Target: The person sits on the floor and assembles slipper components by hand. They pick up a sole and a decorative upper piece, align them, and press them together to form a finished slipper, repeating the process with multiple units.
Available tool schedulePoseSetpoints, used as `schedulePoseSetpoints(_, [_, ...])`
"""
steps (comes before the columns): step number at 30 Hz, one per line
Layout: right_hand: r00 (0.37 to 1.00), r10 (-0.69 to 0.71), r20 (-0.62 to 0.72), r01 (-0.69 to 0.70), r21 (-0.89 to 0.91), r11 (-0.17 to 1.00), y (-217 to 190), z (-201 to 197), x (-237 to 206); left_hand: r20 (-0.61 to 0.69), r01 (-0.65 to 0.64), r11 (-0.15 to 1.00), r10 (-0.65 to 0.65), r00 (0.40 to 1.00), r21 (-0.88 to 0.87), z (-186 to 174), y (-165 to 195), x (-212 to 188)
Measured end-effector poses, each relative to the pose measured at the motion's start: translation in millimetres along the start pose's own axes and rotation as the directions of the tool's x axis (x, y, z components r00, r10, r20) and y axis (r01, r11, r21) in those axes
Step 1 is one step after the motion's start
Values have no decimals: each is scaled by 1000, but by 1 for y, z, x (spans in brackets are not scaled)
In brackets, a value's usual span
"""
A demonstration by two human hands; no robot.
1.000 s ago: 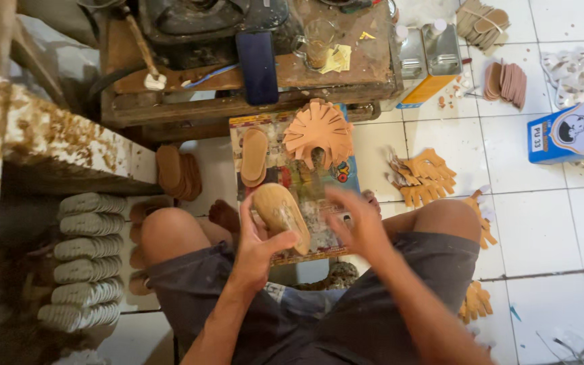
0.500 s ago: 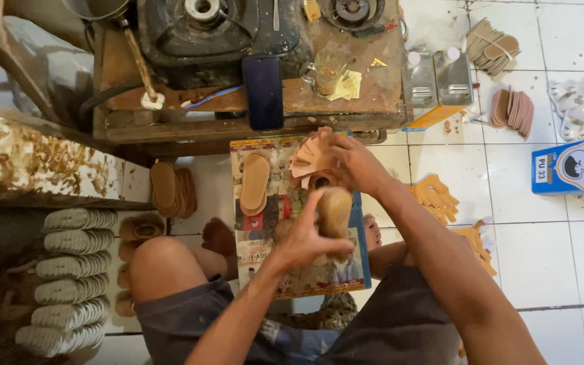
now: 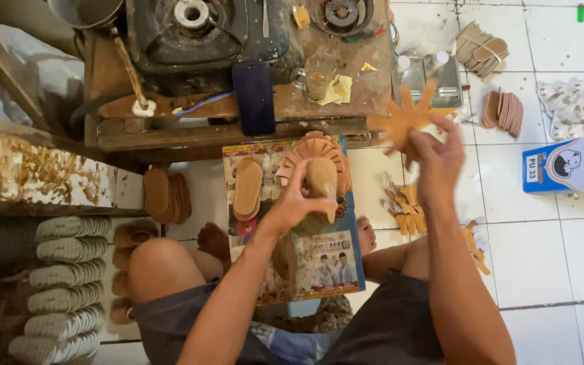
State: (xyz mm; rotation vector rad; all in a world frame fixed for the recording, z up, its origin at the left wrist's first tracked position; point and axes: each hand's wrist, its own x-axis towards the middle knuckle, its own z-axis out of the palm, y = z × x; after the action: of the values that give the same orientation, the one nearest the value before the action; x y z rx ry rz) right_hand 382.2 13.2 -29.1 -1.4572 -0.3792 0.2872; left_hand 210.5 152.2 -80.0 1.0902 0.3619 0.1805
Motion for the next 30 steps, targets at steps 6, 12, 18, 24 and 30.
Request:
schedulePoseSetpoints(6, [988,-18,153,96,-518,850,8,-55,-90,-181,27,881,-127,975,-472,0,-5,-31])
schedulePoseSetpoints(12, [883,-318,347,469,-603,646,17,-24,-212,-180,-117,962,74,981,-245,36,2,-112])
schedulePoseSetpoints(18, [823,-531,200,542,-556,630,1,-7,-267,-23,-301,952,300,954,-63,73,14,-176])
schedulePoseSetpoints(24, [766,-604,219,602,-575,554,-3,-20,-282,14,-338,939,339,941,-65,85,19,-199])
schedulePoseSetpoints(30, [751,-614,241,619,-579,530,-2,-36,-285,-7,-291,942,294,956,-167,95,16,-203])
